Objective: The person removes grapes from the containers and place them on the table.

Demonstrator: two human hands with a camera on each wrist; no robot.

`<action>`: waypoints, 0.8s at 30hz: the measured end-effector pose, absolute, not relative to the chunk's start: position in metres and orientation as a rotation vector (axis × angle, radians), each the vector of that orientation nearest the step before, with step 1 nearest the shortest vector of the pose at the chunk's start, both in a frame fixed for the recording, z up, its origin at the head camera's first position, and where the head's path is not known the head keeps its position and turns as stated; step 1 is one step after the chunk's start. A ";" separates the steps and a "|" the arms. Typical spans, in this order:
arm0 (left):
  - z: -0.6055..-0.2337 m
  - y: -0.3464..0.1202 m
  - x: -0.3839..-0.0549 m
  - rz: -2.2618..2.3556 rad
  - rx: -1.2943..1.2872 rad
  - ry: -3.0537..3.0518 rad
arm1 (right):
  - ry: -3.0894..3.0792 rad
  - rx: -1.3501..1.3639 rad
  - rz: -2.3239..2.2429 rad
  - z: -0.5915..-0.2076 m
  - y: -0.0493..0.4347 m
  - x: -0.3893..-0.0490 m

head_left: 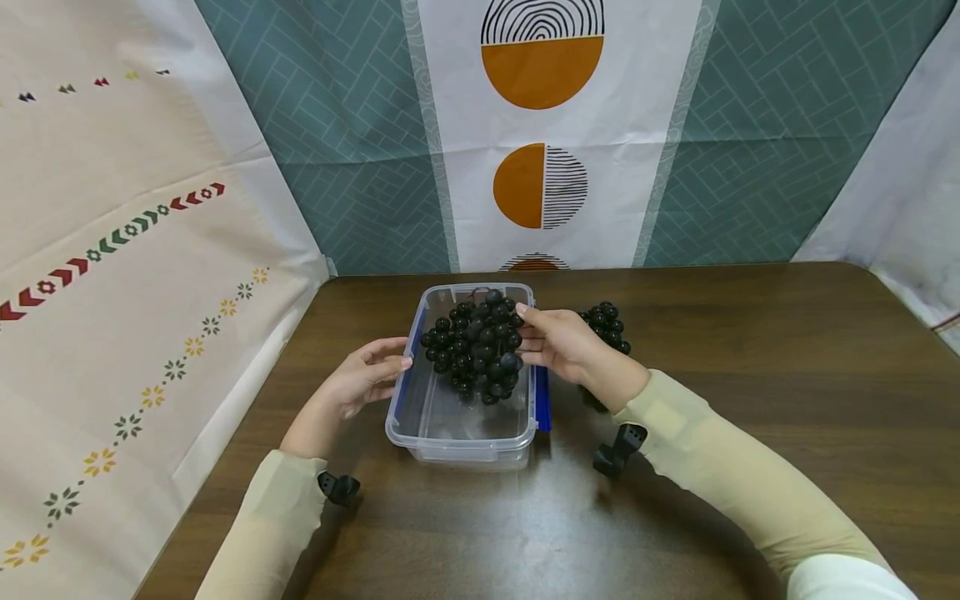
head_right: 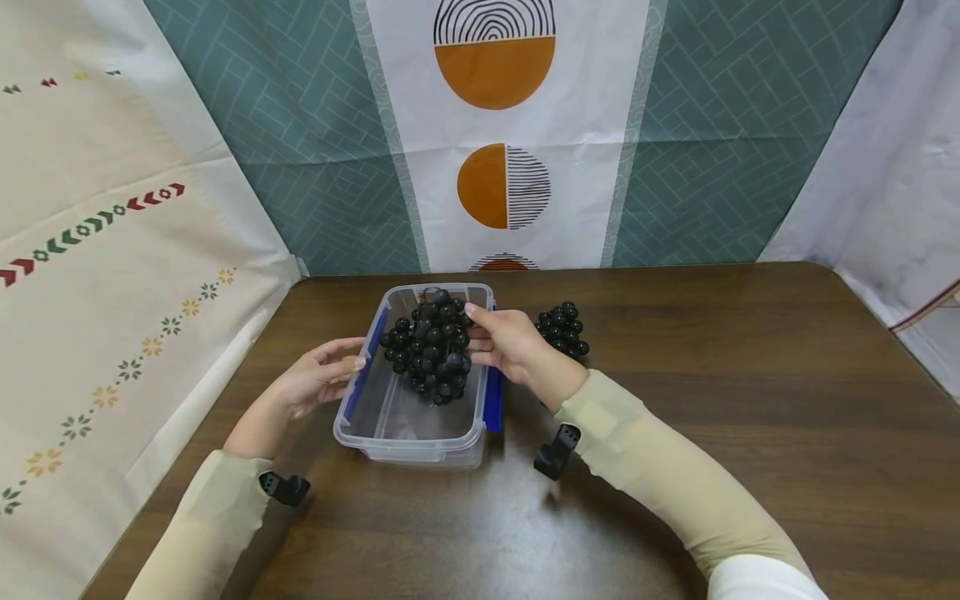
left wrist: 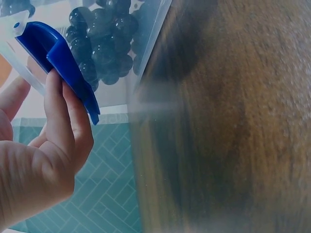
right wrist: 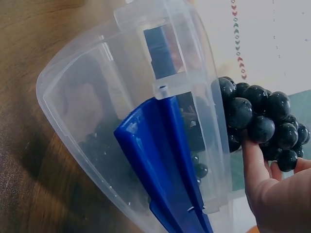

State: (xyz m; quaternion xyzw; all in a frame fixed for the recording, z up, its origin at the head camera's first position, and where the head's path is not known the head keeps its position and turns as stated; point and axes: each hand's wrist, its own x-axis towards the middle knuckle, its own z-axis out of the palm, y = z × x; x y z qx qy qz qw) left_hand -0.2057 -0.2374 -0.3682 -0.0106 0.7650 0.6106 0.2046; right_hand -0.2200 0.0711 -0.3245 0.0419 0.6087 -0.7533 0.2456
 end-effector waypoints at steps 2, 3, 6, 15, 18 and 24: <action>-0.368 -0.237 -0.206 1.698 -0.029 2.135 | 1.651 0.121 -2.063 -0.323 0.074 -0.220; -0.367 -0.237 -0.205 1.697 -0.030 2.136 | 1.647 0.126 -2.068 -0.323 0.075 -0.220; -0.367 -0.237 -0.205 1.686 -0.034 2.148 | 1.633 0.128 -2.085 -0.321 0.079 -0.219; -0.365 -0.236 -0.205 1.695 -0.024 2.146 | 1.591 0.132 -2.156 -0.316 0.089 -0.218; -0.365 -0.236 -0.205 1.692 -0.021 2.144 | 1.584 0.117 -2.179 -0.315 0.094 -0.217; -0.365 -0.237 -0.206 1.684 -0.014 2.136 | 1.558 0.104 -2.215 -0.310 0.105 -0.216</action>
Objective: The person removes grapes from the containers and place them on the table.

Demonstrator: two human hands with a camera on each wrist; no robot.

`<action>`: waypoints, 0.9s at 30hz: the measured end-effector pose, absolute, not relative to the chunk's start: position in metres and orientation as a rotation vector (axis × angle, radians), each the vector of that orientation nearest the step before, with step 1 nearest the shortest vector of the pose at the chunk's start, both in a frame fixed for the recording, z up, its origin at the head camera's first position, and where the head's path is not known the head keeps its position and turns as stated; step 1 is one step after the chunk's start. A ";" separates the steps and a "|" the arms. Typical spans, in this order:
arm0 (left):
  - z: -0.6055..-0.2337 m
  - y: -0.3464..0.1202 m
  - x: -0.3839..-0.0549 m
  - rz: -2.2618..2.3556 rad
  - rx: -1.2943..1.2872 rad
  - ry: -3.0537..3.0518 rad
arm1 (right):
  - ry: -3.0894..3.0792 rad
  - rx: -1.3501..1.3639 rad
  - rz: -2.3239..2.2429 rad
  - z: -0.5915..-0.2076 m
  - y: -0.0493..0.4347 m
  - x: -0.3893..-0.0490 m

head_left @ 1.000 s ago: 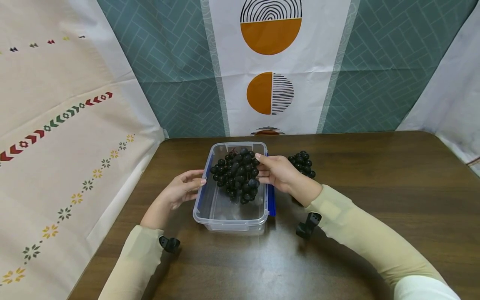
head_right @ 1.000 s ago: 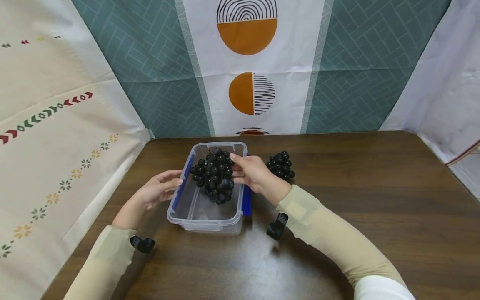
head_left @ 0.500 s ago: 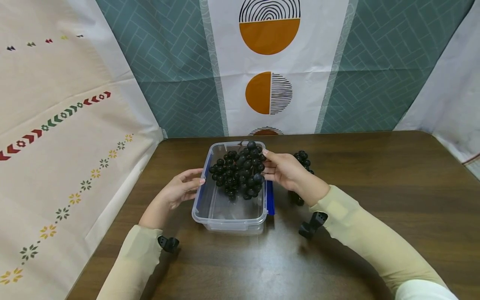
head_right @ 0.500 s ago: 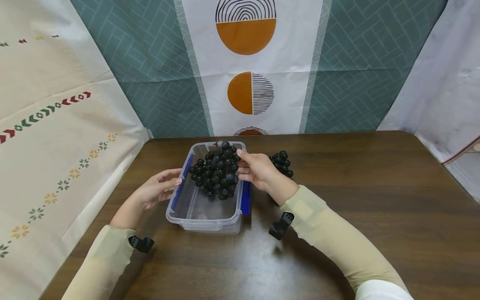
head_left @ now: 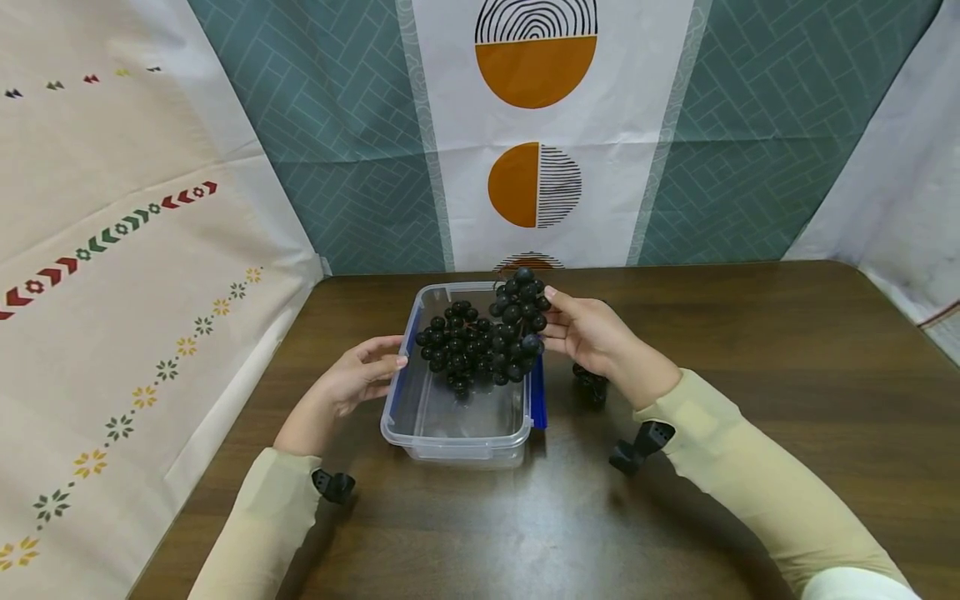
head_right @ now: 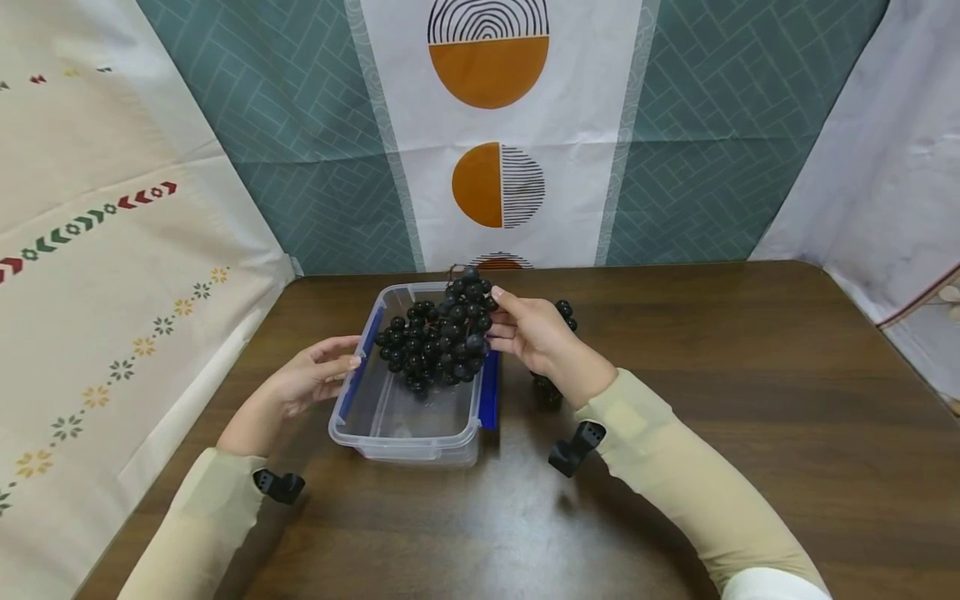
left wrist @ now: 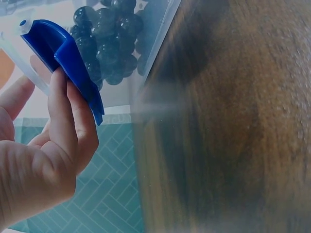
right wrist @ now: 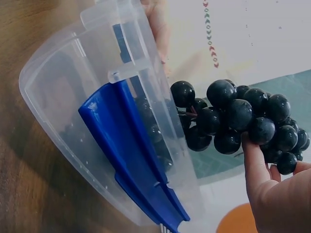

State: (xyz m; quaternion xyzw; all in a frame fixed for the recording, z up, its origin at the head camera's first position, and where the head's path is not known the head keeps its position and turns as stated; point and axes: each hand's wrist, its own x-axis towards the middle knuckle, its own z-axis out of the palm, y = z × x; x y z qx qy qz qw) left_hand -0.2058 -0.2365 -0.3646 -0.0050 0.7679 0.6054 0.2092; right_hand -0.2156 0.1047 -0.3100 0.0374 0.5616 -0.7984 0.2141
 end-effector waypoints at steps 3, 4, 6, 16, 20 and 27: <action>-0.365 -0.237 -0.206 1.680 -0.017 2.139 | 1.560 0.120 -2.216 -0.308 0.109 -0.215; -0.365 -0.237 -0.206 1.680 -0.020 2.138 | 1.560 0.129 -2.216 -0.307 0.111 -0.215; -0.365 -0.237 -0.207 1.679 -0.019 2.135 | 1.555 0.144 -2.220 -0.307 0.115 -0.214; -0.364 -0.236 -0.207 1.686 -0.016 2.120 | 1.522 0.160 -2.254 -0.302 0.134 -0.210; -0.364 -0.236 -0.207 1.689 -0.013 2.117 | 1.533 0.171 -2.256 -0.299 0.142 -0.209; -0.364 -0.237 -0.208 1.675 -0.008 2.123 | 1.519 0.204 -2.275 -0.301 0.155 -0.206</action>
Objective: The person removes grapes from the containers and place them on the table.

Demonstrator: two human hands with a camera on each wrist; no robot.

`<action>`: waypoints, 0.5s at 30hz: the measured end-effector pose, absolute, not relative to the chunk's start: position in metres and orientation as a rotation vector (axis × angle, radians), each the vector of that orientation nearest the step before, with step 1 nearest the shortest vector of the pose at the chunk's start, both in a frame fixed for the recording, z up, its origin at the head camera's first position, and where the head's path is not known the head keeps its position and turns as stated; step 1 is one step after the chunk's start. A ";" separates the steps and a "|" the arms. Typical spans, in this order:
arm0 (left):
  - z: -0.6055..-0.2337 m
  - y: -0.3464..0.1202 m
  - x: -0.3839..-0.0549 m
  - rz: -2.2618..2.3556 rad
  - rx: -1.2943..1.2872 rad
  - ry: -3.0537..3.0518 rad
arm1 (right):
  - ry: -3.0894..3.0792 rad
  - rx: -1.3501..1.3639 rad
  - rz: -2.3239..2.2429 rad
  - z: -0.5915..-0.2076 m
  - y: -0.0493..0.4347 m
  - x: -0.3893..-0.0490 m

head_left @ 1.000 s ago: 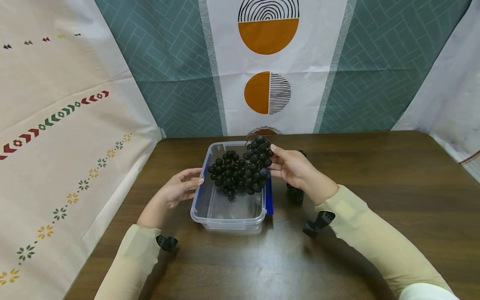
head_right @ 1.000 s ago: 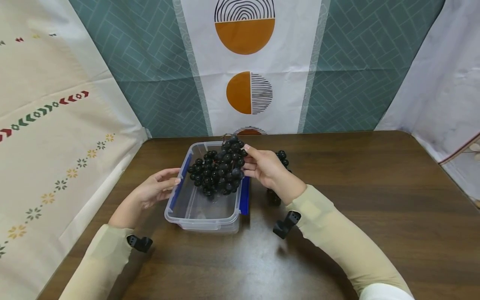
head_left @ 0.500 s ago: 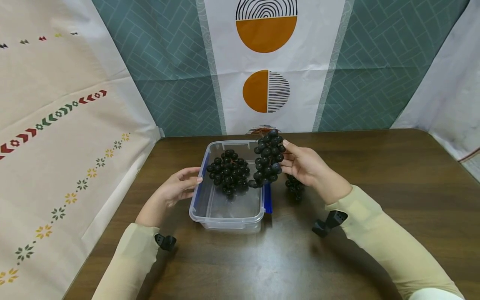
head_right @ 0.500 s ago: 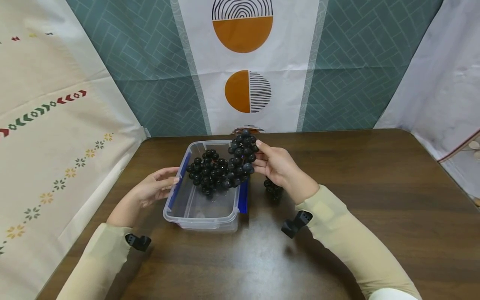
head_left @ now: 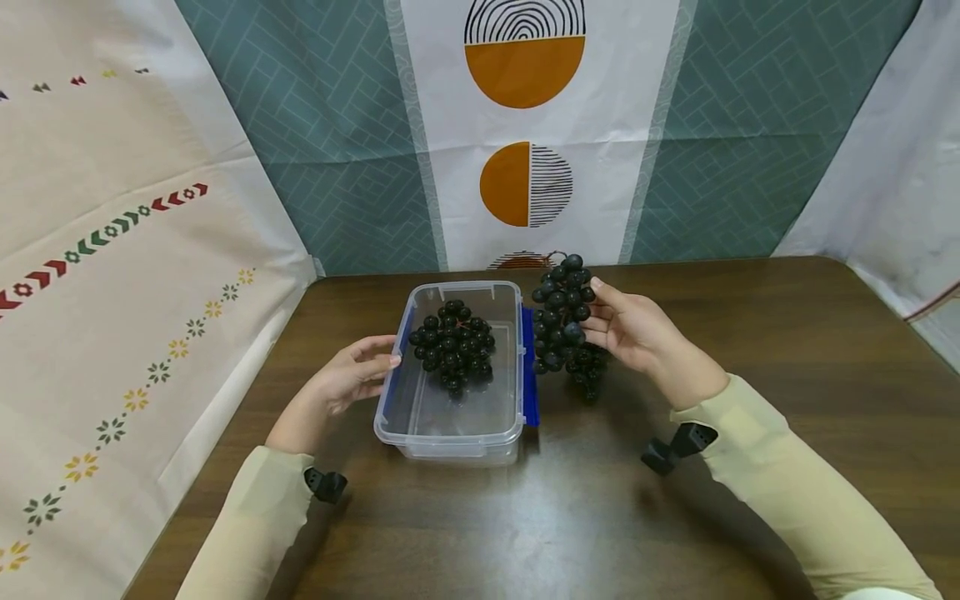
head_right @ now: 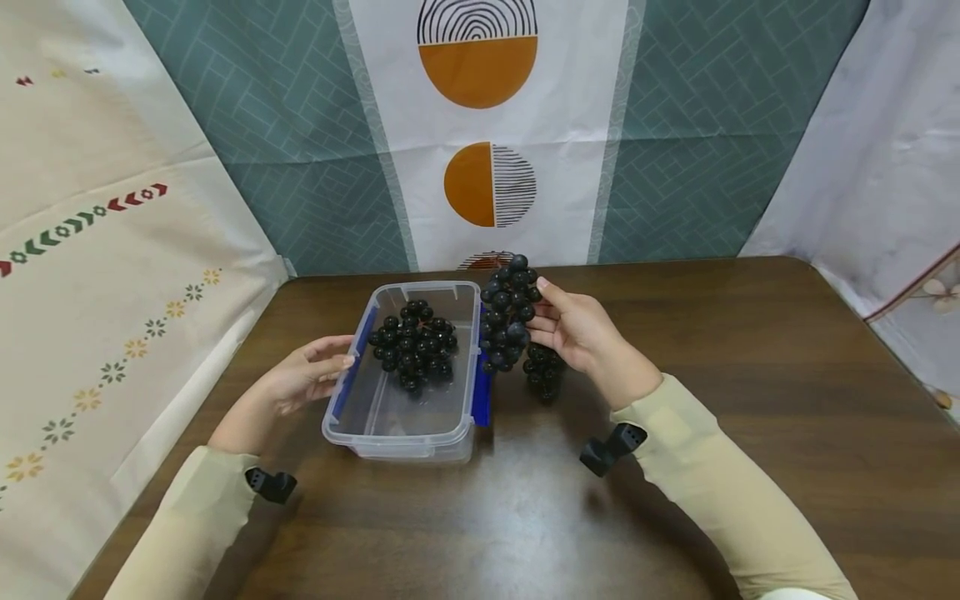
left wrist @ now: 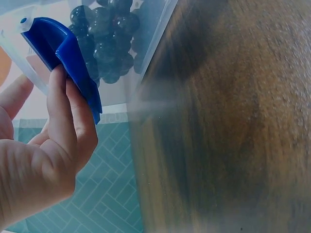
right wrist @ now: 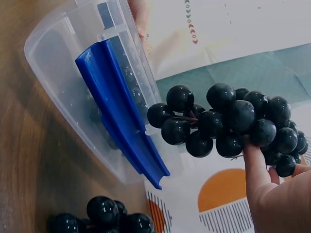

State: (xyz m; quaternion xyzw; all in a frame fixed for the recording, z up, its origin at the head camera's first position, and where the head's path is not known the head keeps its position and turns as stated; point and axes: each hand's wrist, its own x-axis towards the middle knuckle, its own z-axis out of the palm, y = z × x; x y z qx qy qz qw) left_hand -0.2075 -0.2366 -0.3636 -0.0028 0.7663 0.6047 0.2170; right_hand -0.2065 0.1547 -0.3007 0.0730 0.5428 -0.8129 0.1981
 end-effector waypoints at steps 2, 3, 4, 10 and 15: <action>-0.363 -0.237 -0.207 1.672 -0.010 2.130 | 1.507 0.221 -2.284 -0.302 0.158 -0.205; -0.363 -0.236 -0.207 1.670 -0.011 2.135 | 1.502 0.223 -2.290 -0.302 0.160 -0.205; -0.363 -0.236 -0.206 1.669 -0.010 2.138 | 1.501 0.223 -2.293 -0.303 0.161 -0.205; -0.365 -0.236 -0.206 1.673 -0.007 2.146 | 1.505 0.240 -2.294 -0.308 0.174 -0.205; -0.364 -0.236 -0.206 1.674 -0.015 2.140 | 1.461 0.249 -2.316 -0.314 0.188 -0.203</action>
